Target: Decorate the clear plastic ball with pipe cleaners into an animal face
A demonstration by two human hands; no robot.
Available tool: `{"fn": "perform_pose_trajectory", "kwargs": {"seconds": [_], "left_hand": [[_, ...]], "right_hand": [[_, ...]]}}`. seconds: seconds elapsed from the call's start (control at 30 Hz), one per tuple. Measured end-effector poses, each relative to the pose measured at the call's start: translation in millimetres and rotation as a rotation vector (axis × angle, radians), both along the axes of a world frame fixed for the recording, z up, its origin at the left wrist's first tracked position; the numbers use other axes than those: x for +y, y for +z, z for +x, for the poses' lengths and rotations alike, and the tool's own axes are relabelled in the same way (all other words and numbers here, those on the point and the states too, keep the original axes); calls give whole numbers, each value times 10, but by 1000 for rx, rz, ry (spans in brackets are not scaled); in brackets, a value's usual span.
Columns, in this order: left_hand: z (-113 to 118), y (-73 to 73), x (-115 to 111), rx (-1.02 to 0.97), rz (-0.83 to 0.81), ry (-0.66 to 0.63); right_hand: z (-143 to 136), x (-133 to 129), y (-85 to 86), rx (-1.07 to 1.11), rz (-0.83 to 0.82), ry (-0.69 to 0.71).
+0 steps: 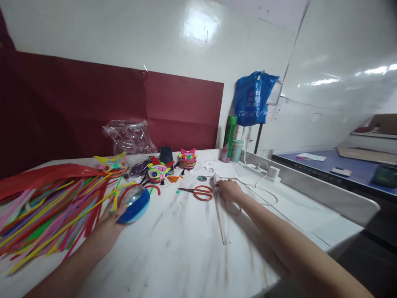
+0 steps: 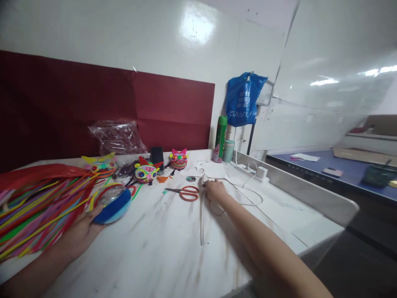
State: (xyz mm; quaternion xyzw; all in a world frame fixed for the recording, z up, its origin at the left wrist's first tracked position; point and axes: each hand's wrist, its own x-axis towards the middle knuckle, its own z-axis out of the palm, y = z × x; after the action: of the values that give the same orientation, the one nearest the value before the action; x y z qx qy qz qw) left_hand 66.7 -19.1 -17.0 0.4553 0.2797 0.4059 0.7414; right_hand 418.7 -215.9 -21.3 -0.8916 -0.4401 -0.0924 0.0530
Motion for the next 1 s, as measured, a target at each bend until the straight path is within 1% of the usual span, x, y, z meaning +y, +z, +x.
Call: {"fn": "perform_pose_trajectory", "kwargs": {"seconds": [0.07, 0.2, 0.27, 0.4, 0.47, 0.53, 0.6, 0.67, 0.73, 0.83, 0.9, 0.93, 1.0], "left_hand": [[-5, -3, -5, -4, -29, -4], [7, -17, -14, -6, -4, 3], [18, -28, -15, 7, 0, 21], [41, -54, -3, 24, -3, 53], [44, -78, 13, 1, 23, 61], [40, -109, 31, -32, 83, 85], [31, -135, 47, -54, 140, 148], [18, -150, 58, -72, 147, 201], [3, -152, 60, -94, 152, 201], [-21, -156, 53, -89, 209, 189], [-34, -170, 48, -58, 241, 197], [-39, -181, 48, -45, 251, 190], [-45, -208, 52, -27, 251, 168]], "right_hand": [[16, 1, -44, -32, 20, 4], [55, -16, -76, -82, 132, 7], [80, -22, -34, -107, 210, -9], [77, -29, 101, -127, 358, -23], [13, -40, 137, -92, 449, 16], [-92, -59, 135, -9, 577, 77], [-222, -79, 107, 66, 612, 115], [-371, -91, 79, 131, 616, 131], [-551, -87, 72, 203, 588, 256], [-907, -55, 118, 309, 490, 559], [-1176, -28, 171, 344, 456, 729], [-1304, -14, 196, 373, 431, 789], [-1525, 12, 223, 424, 421, 848]]}}
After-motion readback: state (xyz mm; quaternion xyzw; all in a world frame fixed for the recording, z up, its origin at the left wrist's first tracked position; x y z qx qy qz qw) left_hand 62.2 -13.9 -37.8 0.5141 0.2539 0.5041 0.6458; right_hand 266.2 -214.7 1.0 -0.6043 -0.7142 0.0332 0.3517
